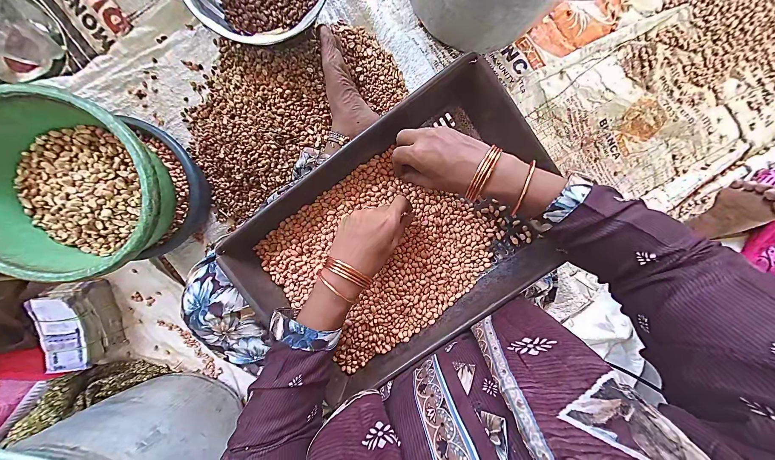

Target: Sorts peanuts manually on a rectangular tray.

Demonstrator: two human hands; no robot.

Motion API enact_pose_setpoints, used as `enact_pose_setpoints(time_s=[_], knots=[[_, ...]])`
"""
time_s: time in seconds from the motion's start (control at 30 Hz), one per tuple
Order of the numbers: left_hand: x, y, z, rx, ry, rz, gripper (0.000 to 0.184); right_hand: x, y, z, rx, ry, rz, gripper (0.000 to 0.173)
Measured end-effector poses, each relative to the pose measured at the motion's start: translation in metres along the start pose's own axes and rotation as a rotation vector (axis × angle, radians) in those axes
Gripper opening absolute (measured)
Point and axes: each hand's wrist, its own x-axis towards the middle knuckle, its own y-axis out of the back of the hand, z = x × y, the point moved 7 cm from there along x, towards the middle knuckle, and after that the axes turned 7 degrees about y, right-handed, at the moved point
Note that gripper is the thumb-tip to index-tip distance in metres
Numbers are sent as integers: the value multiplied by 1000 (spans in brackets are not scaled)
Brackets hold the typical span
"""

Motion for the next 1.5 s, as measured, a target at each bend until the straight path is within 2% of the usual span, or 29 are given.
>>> enact_pose_setpoints(time_s=[0.13, 0.23, 0.3, 0.37, 0.43, 0.5, 0.57, 0.63, 0.73, 0.83, 0.93, 1.0, 1.17, 1.23, 1.27, 1.3, 1.37, 1.43, 1.47, 1.5], knots=[[2, -12, 1, 102, 17, -40, 21, -9, 20, 18, 64, -161, 51, 11], [3, -11, -1, 47, 27, -36, 22, -25, 41, 30, 43, -255, 112, 15], [2, -4, -7, -132, 41, -21, 23, -32, 45, 35, 8, -297, 82, 18], [-1, 8, -17, -486, 62, 18, 20, -36, 46, 33, -25, -288, 99, 18], [-3, 16, -26, -973, 122, 35, 18, -38, 54, 18, 11, -162, 235, 18], [-1, 17, -33, -1314, 158, 51, 31, -37, 66, -5, 211, 42, 369, 19], [0, 10, -39, -1445, 264, 17, 50, -34, 77, -25, 444, 199, 419, 22], [-1, -2, -39, -1479, 412, -97, 59, -34, 84, -26, 373, 200, 497, 24], [-7, -15, -29, -1486, 409, -273, 47, -35, 81, -5, 76, 11, 496, 24], [-7, -14, -17, -1620, 375, -365, 39, -43, 70, 16, -17, -108, 426, 25], [-11, 16, -27, -1928, 292, -329, 37, -45, 64, 23, -43, -140, 359, 27], [-20, 62, -55, -2012, 181, -150, 38, -43, 61, 21, -32, -123, 342, 29], [-65, 189, -155, -1937, 213, 598, 37, -38, 64, 16, -18, -145, 335, 32], [-85, 216, -197, -1898, 262, 865, 36, -37, 63, 14, -19, -144, 349, 32], [-94, 223, -218, -1814, 308, 939, 33, -36, 61, 14, -21, -139, 350, 33], [-102, 225, -239, -1665, 396, 941, 35, -35, 59, 13, -24, -136, 343, 33], [-115, 214, -277, -1269, 650, 708, 57, -33, 53, 10, -26, -132, 314, 33], [-123, 193, -306, -897, 893, 532, 60, -28, 44, 2, -24, -118, 288, 33], [-125, 185, -312, -738, 925, 502, 59, -25, 39, -6, -22, -94, 275, 32], [-124, 180, -309, -571, 869, 479, 59, -21, 33, -17, -13, -60, 263, 31]])
